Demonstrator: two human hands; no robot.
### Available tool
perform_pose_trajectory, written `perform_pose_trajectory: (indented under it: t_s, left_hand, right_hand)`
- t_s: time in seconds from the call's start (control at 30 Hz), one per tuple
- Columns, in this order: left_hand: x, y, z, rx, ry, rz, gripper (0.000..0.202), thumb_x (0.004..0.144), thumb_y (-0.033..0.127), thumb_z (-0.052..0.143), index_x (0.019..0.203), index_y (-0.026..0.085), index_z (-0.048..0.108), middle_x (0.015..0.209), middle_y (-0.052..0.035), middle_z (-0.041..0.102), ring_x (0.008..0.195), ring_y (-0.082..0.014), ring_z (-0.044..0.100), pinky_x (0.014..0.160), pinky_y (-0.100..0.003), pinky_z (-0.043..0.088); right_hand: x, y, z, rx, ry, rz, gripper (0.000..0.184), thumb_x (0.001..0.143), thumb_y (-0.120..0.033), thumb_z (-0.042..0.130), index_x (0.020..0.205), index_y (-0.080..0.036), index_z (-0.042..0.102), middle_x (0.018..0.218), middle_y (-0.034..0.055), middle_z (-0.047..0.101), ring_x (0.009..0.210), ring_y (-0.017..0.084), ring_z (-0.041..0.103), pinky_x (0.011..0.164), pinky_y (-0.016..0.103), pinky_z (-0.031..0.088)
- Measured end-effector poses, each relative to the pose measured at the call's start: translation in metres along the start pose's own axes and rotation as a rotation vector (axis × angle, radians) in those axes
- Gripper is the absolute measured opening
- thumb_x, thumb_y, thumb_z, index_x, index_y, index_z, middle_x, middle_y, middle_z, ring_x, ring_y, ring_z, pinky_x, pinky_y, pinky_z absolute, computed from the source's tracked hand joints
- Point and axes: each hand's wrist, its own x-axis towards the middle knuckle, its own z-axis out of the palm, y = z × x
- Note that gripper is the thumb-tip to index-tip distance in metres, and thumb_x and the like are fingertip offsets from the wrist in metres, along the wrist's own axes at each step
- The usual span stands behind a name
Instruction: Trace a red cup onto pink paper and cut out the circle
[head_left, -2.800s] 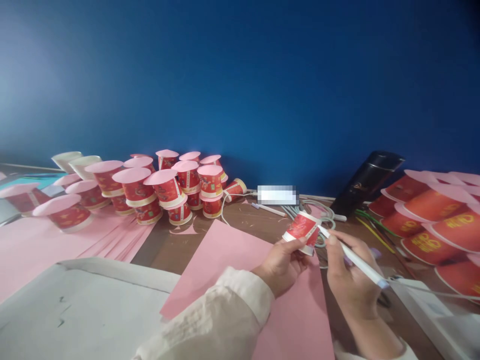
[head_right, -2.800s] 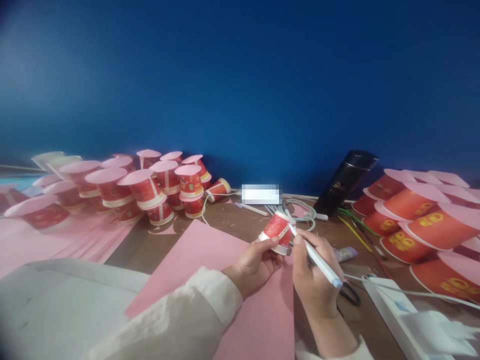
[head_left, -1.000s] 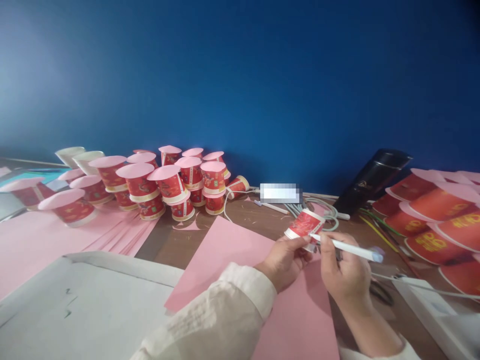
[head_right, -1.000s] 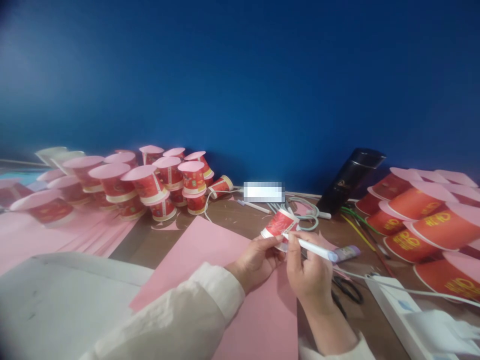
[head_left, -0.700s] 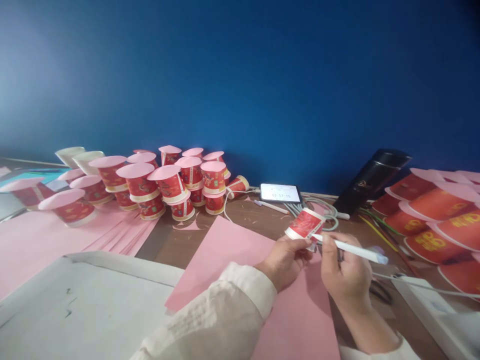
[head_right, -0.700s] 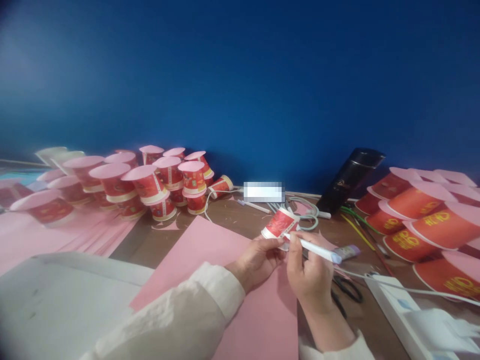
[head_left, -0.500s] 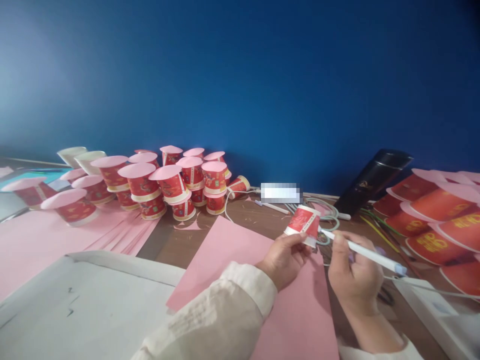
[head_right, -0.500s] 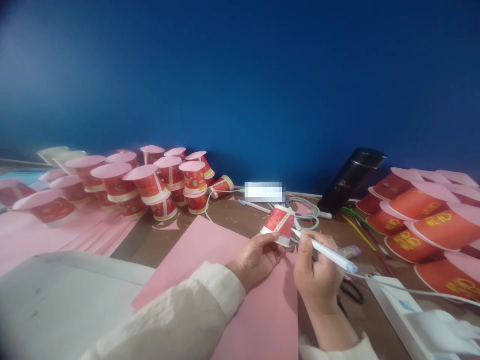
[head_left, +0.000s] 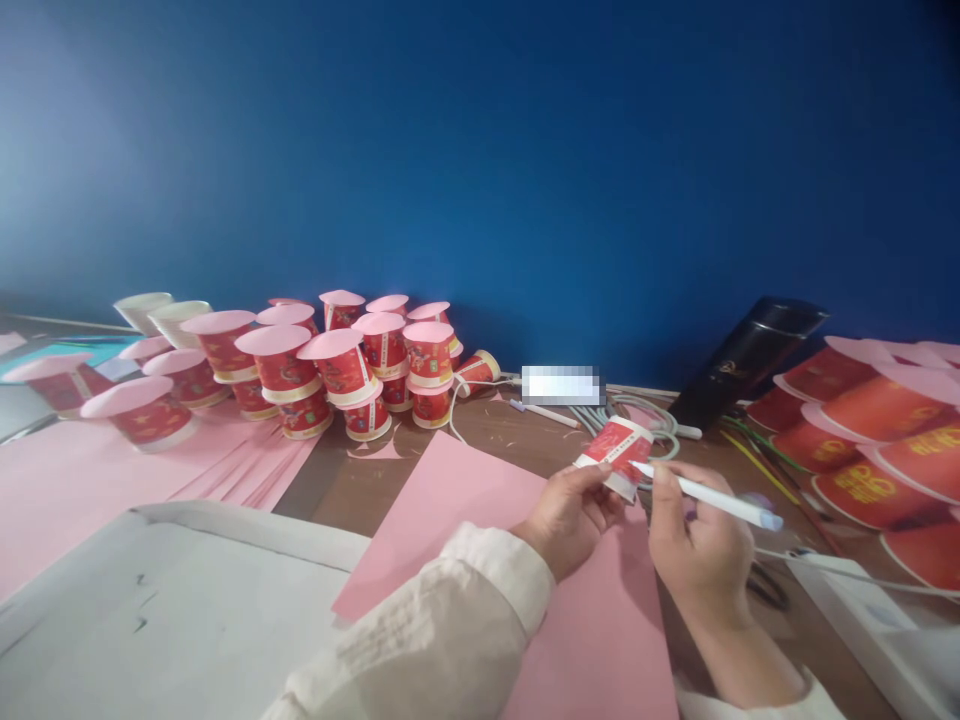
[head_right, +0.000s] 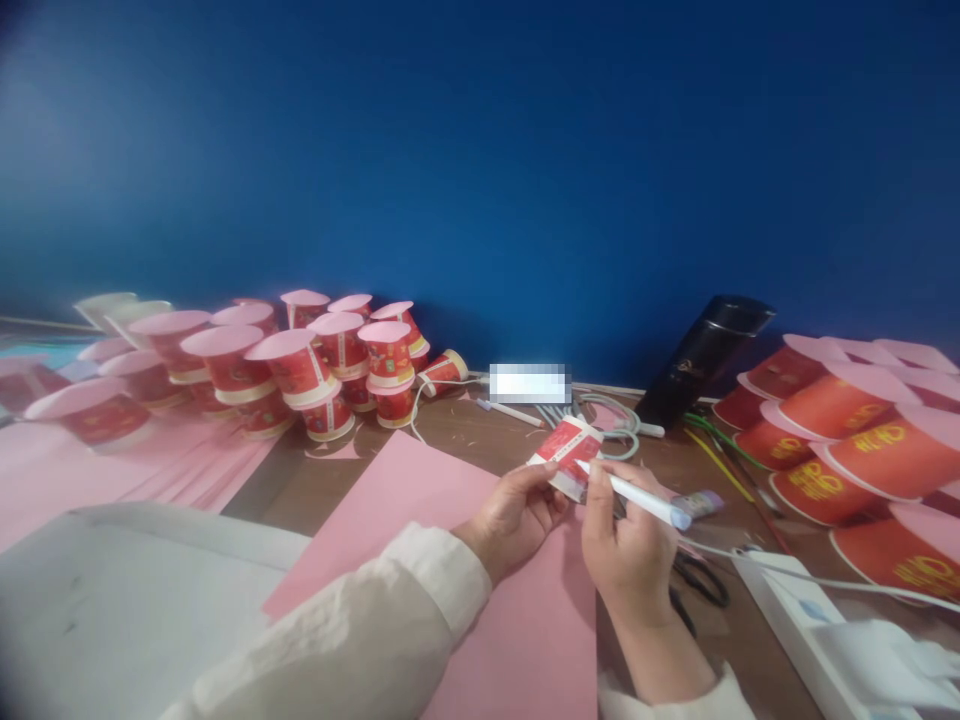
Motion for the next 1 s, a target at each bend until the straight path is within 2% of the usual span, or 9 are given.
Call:
perform_pose_trajectory:
  t_s: [0.17, 0.3, 0.47, 0.7, 0.83, 1.0]
  left_hand:
    - [0.0007, 0.0001, -0.0012, 0.000, -0.020, 0.003, 0.023, 0.069, 0.014, 0.077, 0.090, 0.010, 0.069, 0.083, -0.0056, 0.067, 0.069, -0.0092, 0.057, 0.062, -0.020, 0.043]
    - [0.0005, -0.0005, 0.0006, 0.002, 0.000, -0.002, 0.023, 0.069, 0.012, 0.075, 0.091, 0.009, 0.069, 0.082, -0.0054, 0.067, 0.068, -0.0091, 0.057, 0.062, -0.020, 0.043]
    - [0.0005, -0.0010, 0.0012, -0.001, 0.006, -0.008, 0.024, 0.070, 0.012, 0.073, 0.093, 0.008, 0.069, 0.082, -0.0057, 0.067, 0.069, -0.0096, 0.058, 0.062, -0.020, 0.043]
    - [0.0013, -0.0007, -0.0013, 0.025, 0.026, 0.025, 0.021, 0.070, 0.017, 0.074, 0.090, 0.010, 0.069, 0.077, -0.0040, 0.067, 0.065, -0.0103, 0.056, 0.061, -0.022, 0.041]
    - [0.0012, -0.0005, -0.0011, 0.025, 0.004, 0.038, 0.026, 0.070, 0.019, 0.074, 0.094, 0.010, 0.070, 0.081, -0.0055, 0.069, 0.072, -0.0133, 0.061, 0.071, -0.025, 0.046]
    - [0.0018, -0.0006, -0.0020, 0.017, 0.029, -0.002, 0.032, 0.072, 0.021, 0.073, 0.101, 0.010, 0.069, 0.092, -0.0097, 0.072, 0.082, -0.0170, 0.065, 0.084, -0.029, 0.048]
  right_hand:
    - [0.0005, -0.0001, -0.0004, -0.042, 0.027, -0.010, 0.013, 0.094, -0.023, 0.052, 0.091, -0.015, 0.062, 0.080, 0.0080, 0.067, 0.075, 0.020, 0.064, 0.073, 0.032, 0.050]
    - [0.0008, 0.0005, -0.0007, -0.017, -0.009, -0.032, 0.015, 0.095, -0.024, 0.051, 0.092, -0.015, 0.062, 0.082, 0.0087, 0.067, 0.076, 0.020, 0.064, 0.074, 0.032, 0.050]
    - [-0.0026, 0.0042, 0.0011, -0.098, 0.051, 0.028, 0.016, 0.095, -0.026, 0.052, 0.091, -0.015, 0.062, 0.083, 0.0104, 0.068, 0.079, 0.022, 0.065, 0.072, 0.033, 0.050]
    - [-0.0014, 0.0030, 0.0002, -0.078, 0.039, 0.029, 0.016, 0.095, -0.026, 0.051, 0.092, -0.015, 0.062, 0.082, 0.0102, 0.067, 0.078, 0.022, 0.065, 0.070, 0.033, 0.050]
    - [-0.0006, 0.0008, -0.0005, -0.058, 0.024, -0.002, 0.015, 0.094, -0.025, 0.051, 0.092, -0.015, 0.062, 0.082, 0.0089, 0.067, 0.076, 0.021, 0.065, 0.071, 0.032, 0.049]
    - [-0.0020, 0.0006, -0.0007, -0.047, 0.046, 0.011, 0.012, 0.094, -0.022, 0.053, 0.092, -0.015, 0.062, 0.082, 0.0083, 0.067, 0.076, 0.020, 0.065, 0.070, 0.030, 0.050]
